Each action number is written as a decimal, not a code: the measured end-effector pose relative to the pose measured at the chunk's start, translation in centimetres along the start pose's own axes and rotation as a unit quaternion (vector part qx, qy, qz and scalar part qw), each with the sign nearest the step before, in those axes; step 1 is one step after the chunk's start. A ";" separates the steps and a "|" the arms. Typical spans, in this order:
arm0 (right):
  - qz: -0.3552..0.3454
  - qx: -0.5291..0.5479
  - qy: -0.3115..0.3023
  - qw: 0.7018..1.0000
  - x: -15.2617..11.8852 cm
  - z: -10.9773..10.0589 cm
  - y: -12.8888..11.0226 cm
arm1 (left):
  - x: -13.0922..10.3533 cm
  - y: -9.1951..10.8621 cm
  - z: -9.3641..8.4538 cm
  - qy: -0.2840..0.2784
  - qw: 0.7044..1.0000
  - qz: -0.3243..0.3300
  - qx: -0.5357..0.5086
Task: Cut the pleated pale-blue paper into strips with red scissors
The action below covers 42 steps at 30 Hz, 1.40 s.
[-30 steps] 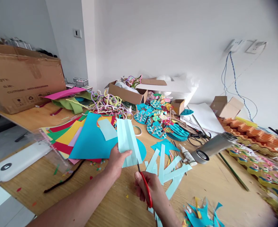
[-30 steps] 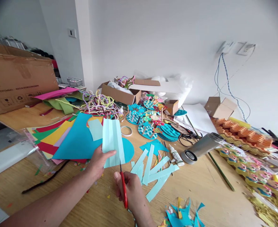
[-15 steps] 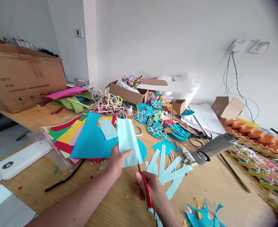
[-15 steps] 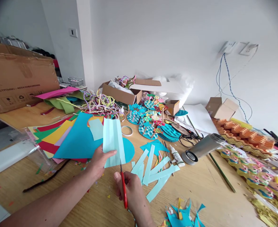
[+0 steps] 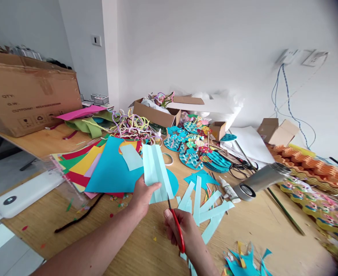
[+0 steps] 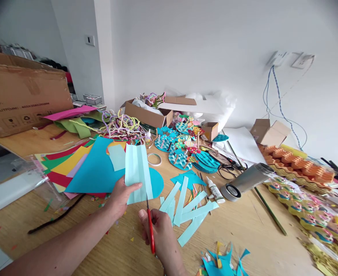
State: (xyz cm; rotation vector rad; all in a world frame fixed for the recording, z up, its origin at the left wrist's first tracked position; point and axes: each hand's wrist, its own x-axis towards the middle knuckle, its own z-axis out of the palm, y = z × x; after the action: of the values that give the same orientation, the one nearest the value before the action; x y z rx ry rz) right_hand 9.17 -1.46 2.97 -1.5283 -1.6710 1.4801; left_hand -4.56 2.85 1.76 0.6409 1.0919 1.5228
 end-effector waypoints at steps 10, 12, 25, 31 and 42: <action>0.032 0.014 0.009 0.999 0.3 0.2 0.1 | 0.2 -0.3 0.0 -0.001 1.000 0.000 -0.009; 0.039 0.023 0.008 0.999 0.3 0.2 0.1 | 0.2 -0.3 0.0 -0.002 1.000 0.001 -0.009; 0.035 0.013 0.008 0.999 0.3 0.2 -0.1 | 0.1 -0.4 0.0 -0.019 1.000 -0.008 0.006; 0.035 0.017 0.010 0.999 0.2 0.3 -0.1 | 0.0 -0.5 0.0 -0.012 1.000 -0.006 0.003; 0.038 0.034 0.016 0.999 0.5 0.4 0.5 | 0.1 -0.5 0.0 -0.018 1.000 -0.004 0.005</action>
State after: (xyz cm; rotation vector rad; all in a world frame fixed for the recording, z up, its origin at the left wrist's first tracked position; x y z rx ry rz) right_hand 8.87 -1.30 2.20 -1.5873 -1.5436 1.5262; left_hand -4.37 2.92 1.33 0.6660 1.0743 1.4946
